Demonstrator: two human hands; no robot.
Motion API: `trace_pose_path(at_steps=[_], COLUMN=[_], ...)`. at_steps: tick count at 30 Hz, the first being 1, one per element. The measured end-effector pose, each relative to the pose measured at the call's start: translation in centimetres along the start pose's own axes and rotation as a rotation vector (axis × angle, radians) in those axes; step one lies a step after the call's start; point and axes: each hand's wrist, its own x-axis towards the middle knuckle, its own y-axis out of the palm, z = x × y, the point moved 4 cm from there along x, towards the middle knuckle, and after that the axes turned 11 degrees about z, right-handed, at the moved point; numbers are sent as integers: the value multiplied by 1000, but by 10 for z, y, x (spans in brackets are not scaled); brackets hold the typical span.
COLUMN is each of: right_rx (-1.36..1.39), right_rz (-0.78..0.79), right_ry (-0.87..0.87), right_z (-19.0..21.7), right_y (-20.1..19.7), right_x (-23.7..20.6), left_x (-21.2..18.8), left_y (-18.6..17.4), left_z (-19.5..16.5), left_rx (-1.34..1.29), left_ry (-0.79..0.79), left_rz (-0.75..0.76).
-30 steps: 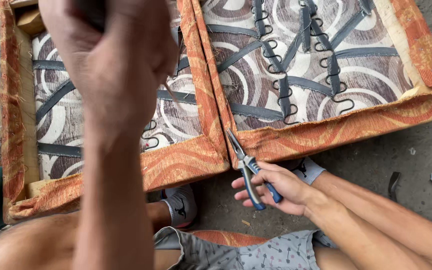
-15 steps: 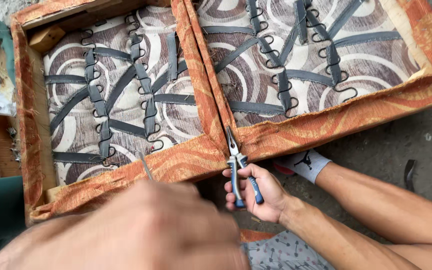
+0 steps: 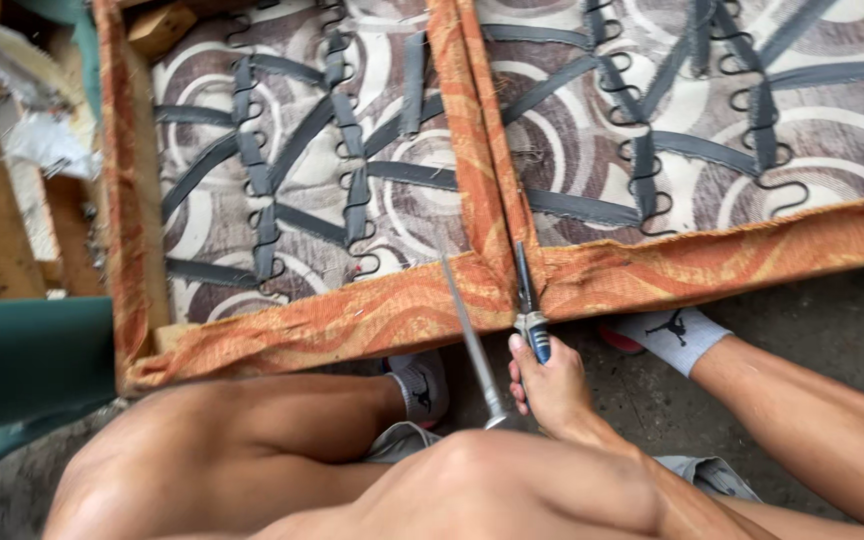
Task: The person sits on the floor between two sofa frames and repairs the metal spring clips that hold the webbing. They use pliers and a pointed awl to reposition and hook the clips, and a metal punch to press clips into place along the frame rails, working across both frames.
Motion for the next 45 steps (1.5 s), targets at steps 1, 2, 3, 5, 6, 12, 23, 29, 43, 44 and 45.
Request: trace_pose_path(at_steps=[1,2,3,5,6,12,23,29,43,44,45], right_rx=[-82,-233,-379,-330,-214,-1117,-1613,-1521,-1539,-1549,-1554], right_rz=[-41,-54,-83,-37,8,210,292,658,677,705,726], right_ry=[15,-54,-126,-156,-123,-92,-120,-103,83,113,143], right_z=[-4,-3,0,0,1,77,242,237,249,247,244], right_y=[-3,-5,-8,-15,-19,-57,-105,-79,-67,-73,-77], right_x=[4,9,13,20,20,-7,-23,0,12,17,24], left_x=[2,5,7,7,6,-3,1,-1,-2,-1,-1], left_y=[-2,-1,-1,-2,-4,-57,-128,-127,-131,-131,-131], left_z=[0,1,2,4,3,-22,-4,-8,-8,-8,-8], left_rx=[62,140,213,365,441,762,976,919,857,855,854], left_ry=[28,64,93,140,158,260,-217,-84,-83,-66,-49], left_rz=[-32,-69,-102,-167,-201,-436,-430,-451,-422,-427,-433])
